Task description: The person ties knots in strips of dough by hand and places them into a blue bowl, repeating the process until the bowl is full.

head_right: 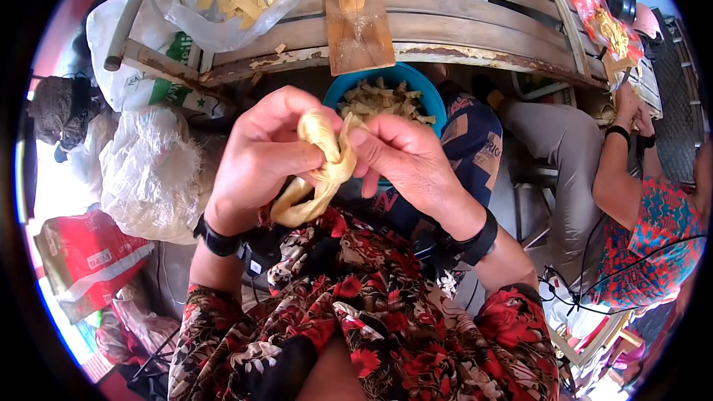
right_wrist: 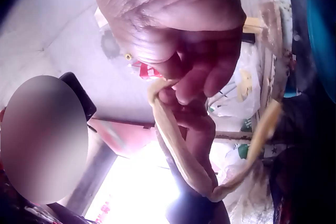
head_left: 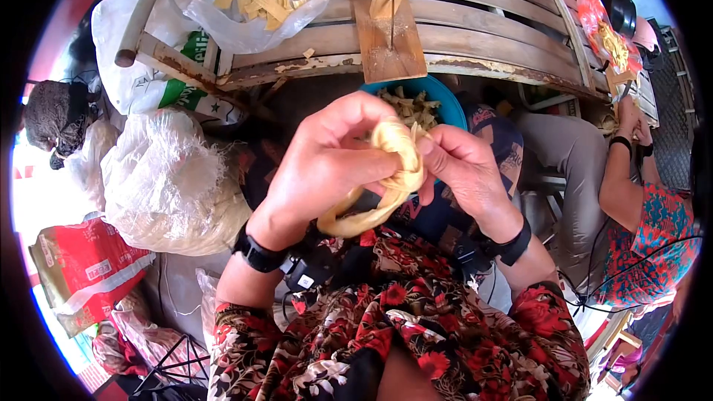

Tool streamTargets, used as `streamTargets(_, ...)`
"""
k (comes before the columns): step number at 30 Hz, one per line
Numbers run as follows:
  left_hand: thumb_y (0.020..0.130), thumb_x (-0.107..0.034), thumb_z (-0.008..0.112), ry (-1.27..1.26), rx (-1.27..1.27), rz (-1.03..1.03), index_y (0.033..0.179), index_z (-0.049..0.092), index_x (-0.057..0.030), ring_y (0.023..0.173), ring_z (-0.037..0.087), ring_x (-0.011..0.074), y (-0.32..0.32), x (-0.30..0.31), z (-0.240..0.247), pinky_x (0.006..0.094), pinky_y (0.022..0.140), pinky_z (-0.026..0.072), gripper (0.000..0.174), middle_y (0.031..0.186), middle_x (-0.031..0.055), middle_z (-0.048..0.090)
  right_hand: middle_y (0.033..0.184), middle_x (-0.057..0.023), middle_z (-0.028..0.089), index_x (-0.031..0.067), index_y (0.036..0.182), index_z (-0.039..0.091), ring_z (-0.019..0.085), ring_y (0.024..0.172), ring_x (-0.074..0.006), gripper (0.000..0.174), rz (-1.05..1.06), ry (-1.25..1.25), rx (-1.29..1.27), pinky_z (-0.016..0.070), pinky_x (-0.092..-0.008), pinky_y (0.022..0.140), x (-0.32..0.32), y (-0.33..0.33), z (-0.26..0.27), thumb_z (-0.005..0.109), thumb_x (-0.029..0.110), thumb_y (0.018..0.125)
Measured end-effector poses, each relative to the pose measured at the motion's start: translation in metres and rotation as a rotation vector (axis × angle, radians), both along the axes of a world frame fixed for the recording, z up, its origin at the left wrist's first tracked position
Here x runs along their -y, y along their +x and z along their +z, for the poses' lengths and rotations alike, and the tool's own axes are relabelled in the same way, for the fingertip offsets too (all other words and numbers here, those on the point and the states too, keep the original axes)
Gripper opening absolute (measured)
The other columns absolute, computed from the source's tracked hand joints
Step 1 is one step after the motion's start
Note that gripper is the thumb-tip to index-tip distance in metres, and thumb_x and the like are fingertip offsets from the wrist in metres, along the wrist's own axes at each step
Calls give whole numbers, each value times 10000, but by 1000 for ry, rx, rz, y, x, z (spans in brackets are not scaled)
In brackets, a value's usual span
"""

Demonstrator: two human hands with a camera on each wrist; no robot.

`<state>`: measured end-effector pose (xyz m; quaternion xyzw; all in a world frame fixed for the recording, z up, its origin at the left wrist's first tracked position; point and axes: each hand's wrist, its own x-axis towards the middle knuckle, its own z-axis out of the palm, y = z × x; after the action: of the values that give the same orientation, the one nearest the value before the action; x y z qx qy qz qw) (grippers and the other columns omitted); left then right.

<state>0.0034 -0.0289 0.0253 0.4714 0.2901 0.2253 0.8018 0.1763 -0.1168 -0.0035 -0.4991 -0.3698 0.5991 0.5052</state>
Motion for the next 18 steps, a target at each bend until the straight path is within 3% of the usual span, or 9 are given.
streamTargets(4,757,100,559,26,39,7,983,572,-6,736,617,120,3,3,-4,222,623,517,250,865,51,626,635,12,521,45,791,549,472,490,-43,277,29,24,-48,361,-171,436,0,-6,-4,546,287,926)
streamTargets(6,764,83,572,115,-58,19,973,585,-2,720,617,116,3,3,-8,226,624,519,225,841,47,630,707,20,523,48,887,532,430,502,-17,190,-86,86,7,340,-164,440,2,-9,-7,577,231,912)
streamTargets(7,748,27,643,74,-60,60,894,610,-7,675,608,111,4,4,-12,230,600,517,154,799,31,639,741,17,530,48,924,524,429,510,-12,173,-173,133,25,344,-163,444,2,-14,-7,588,207,905)
streamTargets(8,736,24,643,211,-119,118,874,611,-6,663,602,108,5,6,-15,236,588,507,145,786,37,636,774,14,536,47,961,515,429,519,-7,172,-261,180,42,348,-162,448,2,-17,-7,599,183,899)
streamTargets(9,724,21,643,346,-179,175,854,613,-5,652,596,105,7,7,-18,242,577,497,136,773,43,634,898,-1,549,47,1124,474,440,567,4,292,-236,242,70,363,-160,466,5,-13,-5,617,89,873)
streamTargets(12,677,16,640,827,-308,256,832,620,-16,623,577,145,12,14,-28,296,560,460,160,701,85,572,961,-20,559,54,1226,442,458,588,3,408,-194,177,255,381,-159,477,10,-23,7,612,37,856)
streamTargets(14,733,23,621,982,-204,192,886,614,-3,679,598,135,12,16,-28,278,611,481,156,753,64,608,962,-57,586,42,1264,423,479,535,-14,452,-270,130,193,381,-167,440,10,-26,10,583,-1,844)
streamTargets(17,795,32,590,263,15,196,923,602,19,749,615,139,10,23,-25,264,666,500,129,815,50,631,885,-80,618,2,1264,432,412,402,-42,429,-229,-60,-355,335,-196,382,7,-6,4,542,-2,849)
streamTargets(18,843,16,551,93,37,117,999,577,25,800,625,155,5,16,-23,257,697,517,158,880,54,631,892,-81,621,5,1266,434,408,399,-42,431,-164,-75,-470,332,-197,380,7,-7,5,547,0,850)
